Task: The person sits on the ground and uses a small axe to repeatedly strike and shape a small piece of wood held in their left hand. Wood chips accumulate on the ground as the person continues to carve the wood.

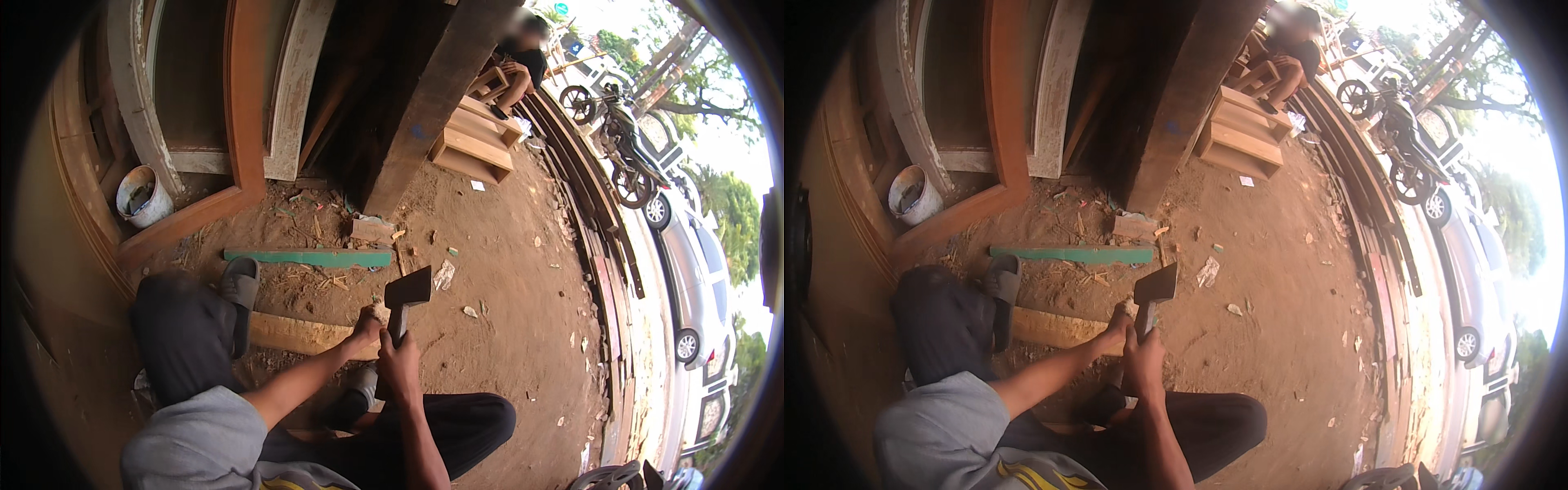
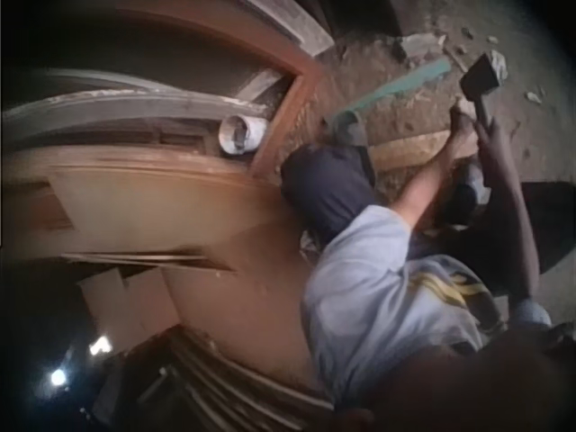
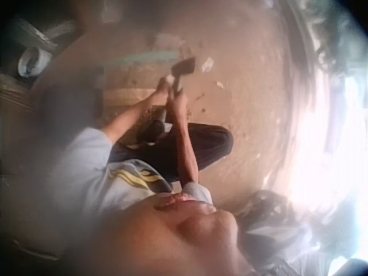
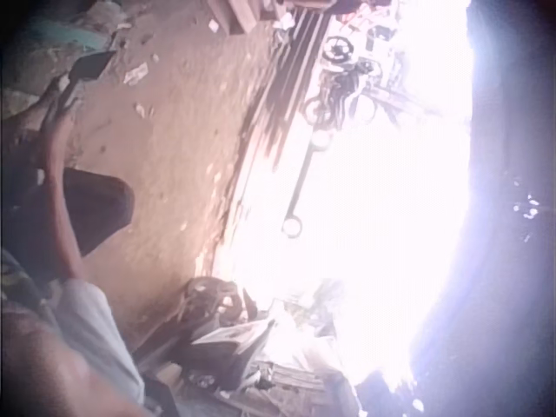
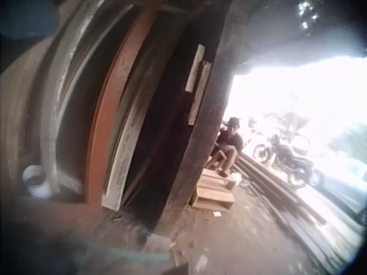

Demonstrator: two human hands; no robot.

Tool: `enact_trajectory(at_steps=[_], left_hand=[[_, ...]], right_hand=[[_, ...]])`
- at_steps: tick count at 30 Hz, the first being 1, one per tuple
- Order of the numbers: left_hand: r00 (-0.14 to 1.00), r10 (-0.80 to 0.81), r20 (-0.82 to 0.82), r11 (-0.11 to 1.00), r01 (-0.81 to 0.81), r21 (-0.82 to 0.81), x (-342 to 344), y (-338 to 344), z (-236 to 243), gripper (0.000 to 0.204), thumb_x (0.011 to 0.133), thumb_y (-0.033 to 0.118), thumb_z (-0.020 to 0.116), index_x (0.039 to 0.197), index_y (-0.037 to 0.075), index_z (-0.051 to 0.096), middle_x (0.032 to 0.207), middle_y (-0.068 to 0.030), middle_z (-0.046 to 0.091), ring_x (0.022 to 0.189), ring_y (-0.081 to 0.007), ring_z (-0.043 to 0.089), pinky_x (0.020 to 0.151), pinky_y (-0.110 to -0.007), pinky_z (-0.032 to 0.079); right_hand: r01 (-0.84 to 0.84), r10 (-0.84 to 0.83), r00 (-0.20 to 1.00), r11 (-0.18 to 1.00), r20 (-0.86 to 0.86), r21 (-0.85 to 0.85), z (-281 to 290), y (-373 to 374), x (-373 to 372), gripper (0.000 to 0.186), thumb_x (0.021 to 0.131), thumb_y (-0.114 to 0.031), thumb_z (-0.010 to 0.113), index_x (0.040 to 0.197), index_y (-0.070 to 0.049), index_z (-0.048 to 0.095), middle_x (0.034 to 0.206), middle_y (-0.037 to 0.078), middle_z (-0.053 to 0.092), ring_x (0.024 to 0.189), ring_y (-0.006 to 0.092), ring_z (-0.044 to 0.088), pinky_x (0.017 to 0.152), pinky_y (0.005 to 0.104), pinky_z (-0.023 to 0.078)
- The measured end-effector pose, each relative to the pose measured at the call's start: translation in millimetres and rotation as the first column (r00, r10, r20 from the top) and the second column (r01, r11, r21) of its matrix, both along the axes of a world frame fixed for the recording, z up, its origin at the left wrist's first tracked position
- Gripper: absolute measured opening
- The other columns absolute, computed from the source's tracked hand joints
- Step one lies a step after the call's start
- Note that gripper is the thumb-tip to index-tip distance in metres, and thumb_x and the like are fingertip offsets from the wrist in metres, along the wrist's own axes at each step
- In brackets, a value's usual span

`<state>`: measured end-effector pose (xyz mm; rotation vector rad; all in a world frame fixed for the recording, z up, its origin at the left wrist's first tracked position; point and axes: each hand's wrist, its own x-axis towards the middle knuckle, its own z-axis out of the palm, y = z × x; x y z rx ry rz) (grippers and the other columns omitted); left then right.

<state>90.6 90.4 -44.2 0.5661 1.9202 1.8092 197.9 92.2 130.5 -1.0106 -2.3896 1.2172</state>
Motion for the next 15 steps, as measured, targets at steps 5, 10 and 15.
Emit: enact_trajectory(at_steps=[5,10,15], left_hand=[[0.959,0.001,-0.283,0.998,-0.02,-0.064,3,-6,15,0.017,0.073,0.018,0.058,0.08,0.002,0.059,0.076,-0.0143,0.062,0.073,-0.0295,0.061,0.061,-0.038,0.046],[0.977,-0.022,-0.21,0.998,0.009,-0.063,-3,-19,23,0.017,0.074,0.017,0.058,0.081,0.001,0.059,0.074,-0.0138,0.062,0.068,-0.0266,0.062,0.06,-0.037,0.046],[0.999,0.038,-0.026,0.997,-0.04,-0.067,3,-15,39,0.034,0.063,0.022,0.069,0.084,-0.002,0.057,0.072,-0.0129,0.061,0.069,-0.0169,0.059,0.057,-0.034,0.046]], right_hand=[[0.006,-0.068,0.976,0.957,-0.205,-0.289,78,-16,-6,0.025,0.084,-0.022,0.056,0.084,0.001,0.047,0.058,0.005,0.051,0.05,0.0102,0.05,0.043,0.0257,0.039],[0.044,-0.025,0.944,0.998,-0.328,0.048,77,-28,-13,0.025,0.084,-0.02,0.056,0.084,0.003,0.045,0.063,0.018,0.056,0.052,0.0255,0.056,0.048,0.0355,0.042],[-0.092,0.078,0.988,0.991,0.134,0.097,-2,-7,5,0.03,0.082,-0.022,0.056,0.083,0.006,0.047,0.06,0.019,0.054,0.052,0.0307,0.055,0.049,0.0376,0.043]])
